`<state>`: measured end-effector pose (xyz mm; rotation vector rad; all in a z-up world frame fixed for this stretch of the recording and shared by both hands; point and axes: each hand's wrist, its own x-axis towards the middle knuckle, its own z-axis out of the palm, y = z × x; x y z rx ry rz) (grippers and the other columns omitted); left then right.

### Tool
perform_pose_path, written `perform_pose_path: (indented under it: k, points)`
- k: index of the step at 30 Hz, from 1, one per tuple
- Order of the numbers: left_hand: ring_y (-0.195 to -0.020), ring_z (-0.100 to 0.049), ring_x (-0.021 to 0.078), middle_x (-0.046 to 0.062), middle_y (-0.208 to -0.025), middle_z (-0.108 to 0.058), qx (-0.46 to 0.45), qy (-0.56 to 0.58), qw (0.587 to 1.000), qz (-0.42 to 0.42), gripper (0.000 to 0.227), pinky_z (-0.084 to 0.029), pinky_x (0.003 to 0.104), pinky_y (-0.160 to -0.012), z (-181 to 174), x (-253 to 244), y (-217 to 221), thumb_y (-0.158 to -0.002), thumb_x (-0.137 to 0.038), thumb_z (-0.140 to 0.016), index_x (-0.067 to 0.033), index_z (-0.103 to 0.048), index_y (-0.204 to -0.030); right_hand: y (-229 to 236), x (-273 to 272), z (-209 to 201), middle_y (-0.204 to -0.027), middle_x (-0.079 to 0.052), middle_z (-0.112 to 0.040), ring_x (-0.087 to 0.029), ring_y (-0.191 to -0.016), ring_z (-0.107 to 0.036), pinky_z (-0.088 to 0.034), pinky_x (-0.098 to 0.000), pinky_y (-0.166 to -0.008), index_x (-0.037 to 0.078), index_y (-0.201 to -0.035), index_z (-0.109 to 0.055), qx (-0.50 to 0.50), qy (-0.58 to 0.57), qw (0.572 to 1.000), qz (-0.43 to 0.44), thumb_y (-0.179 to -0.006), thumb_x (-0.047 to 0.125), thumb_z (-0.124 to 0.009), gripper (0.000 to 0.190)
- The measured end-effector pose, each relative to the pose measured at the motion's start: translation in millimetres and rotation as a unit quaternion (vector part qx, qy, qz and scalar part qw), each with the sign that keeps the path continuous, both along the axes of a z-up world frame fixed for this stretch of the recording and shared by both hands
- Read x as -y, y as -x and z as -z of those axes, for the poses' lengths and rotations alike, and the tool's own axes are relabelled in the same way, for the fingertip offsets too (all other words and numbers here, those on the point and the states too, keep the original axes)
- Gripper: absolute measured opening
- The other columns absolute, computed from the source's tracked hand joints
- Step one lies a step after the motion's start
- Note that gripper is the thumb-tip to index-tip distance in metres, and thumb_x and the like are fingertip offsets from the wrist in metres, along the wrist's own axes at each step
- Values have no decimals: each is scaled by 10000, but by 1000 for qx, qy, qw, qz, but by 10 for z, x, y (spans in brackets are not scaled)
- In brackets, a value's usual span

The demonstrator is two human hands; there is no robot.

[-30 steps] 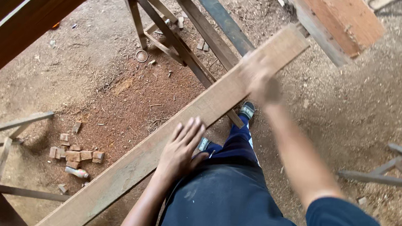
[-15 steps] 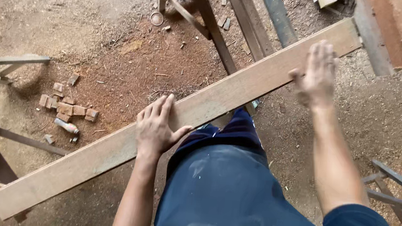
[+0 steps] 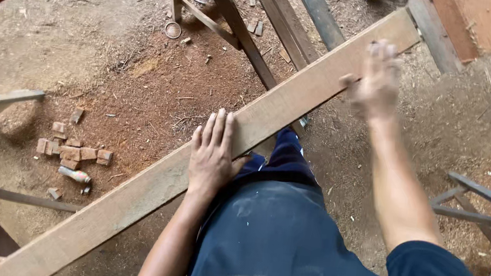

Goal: The person sands long wooden beams by hand using sandpaper.

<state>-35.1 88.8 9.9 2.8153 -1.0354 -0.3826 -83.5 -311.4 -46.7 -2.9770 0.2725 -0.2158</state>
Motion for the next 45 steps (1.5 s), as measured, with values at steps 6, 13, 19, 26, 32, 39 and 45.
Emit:
perform_pose_path:
  k: [6,13,19,26,32,39,45]
  points:
    - [-1510,-268,272,156,-1628,-301,-6,12,1000,-19,1146,-198,441,-1231,114,-44,-23,-733,-600,-762,-19,-243,-1574,263,-2016,-210,-1657,-83,-353,-265,-1554,-245,-152,-403,-1324,158,-1561,-425,10,-141,941,-307,-937,836,-283,933]
    - [-1460,-324,303,155,-1592,-352,-21,63,997,-31,1172,-239,477,-1194,53,-70,-27,-697,-647,-800,-19,-289,-1544,-179,-110,-192,-1238,-214,-581,-297,-1273,-547,-398,-463,-1256,-41,-1313,-545,18,4,999,-47,-1126,382,-532,463]
    - [-1422,-371,284,125,-1576,-392,-19,32,999,-38,1162,-275,453,-1183,-10,-22,-52,-678,-611,-818,-46,-305,-1554,-151,-1429,-392,-1665,-228,-117,-340,-1535,-118,-136,-447,-1278,0,-1611,-105,-396,222,884,-115,-997,728,-249,963]
    - [-1408,-401,287,140,-1549,-405,-14,33,999,-34,1158,-288,449,-1168,-76,18,-71,-666,-611,-821,-37,-318,-1536,122,-829,-186,-1400,-119,-637,-270,-1286,-625,-458,-434,-1168,137,-1345,-552,105,-122,986,-44,-1020,666,-304,668]
    - [-1379,-412,298,149,-1526,-415,-11,1,999,-35,1161,-293,458,-1158,-110,58,-60,-668,-665,-799,-48,-319,-1527,-63,607,185,-1677,-322,-205,-438,-1543,-123,-46,-540,-1227,-86,-1596,-322,25,-38,996,78,-1032,851,-143,1109]
    - [-1373,-388,320,165,-1505,-409,9,8,999,-42,1261,-274,487,-1141,-74,139,-70,-635,-808,-729,-45,-285,-1535,-332,-925,-79,-1670,-195,-142,-271,-1544,-43,142,-517,-1217,-66,-1580,-195,-161,42,984,-66,-1018,694,-42,957]
    - [-1401,-373,282,130,-1547,-373,-10,-53,996,-72,1316,-277,470,-1161,30,322,-103,-614,-858,-704,-93,-248,-1583,-472,-1809,-311,-1696,-140,-255,-267,-1618,-181,121,-484,-1261,62,-1522,-382,-144,-34,982,-115,-1118,399,-267,539]
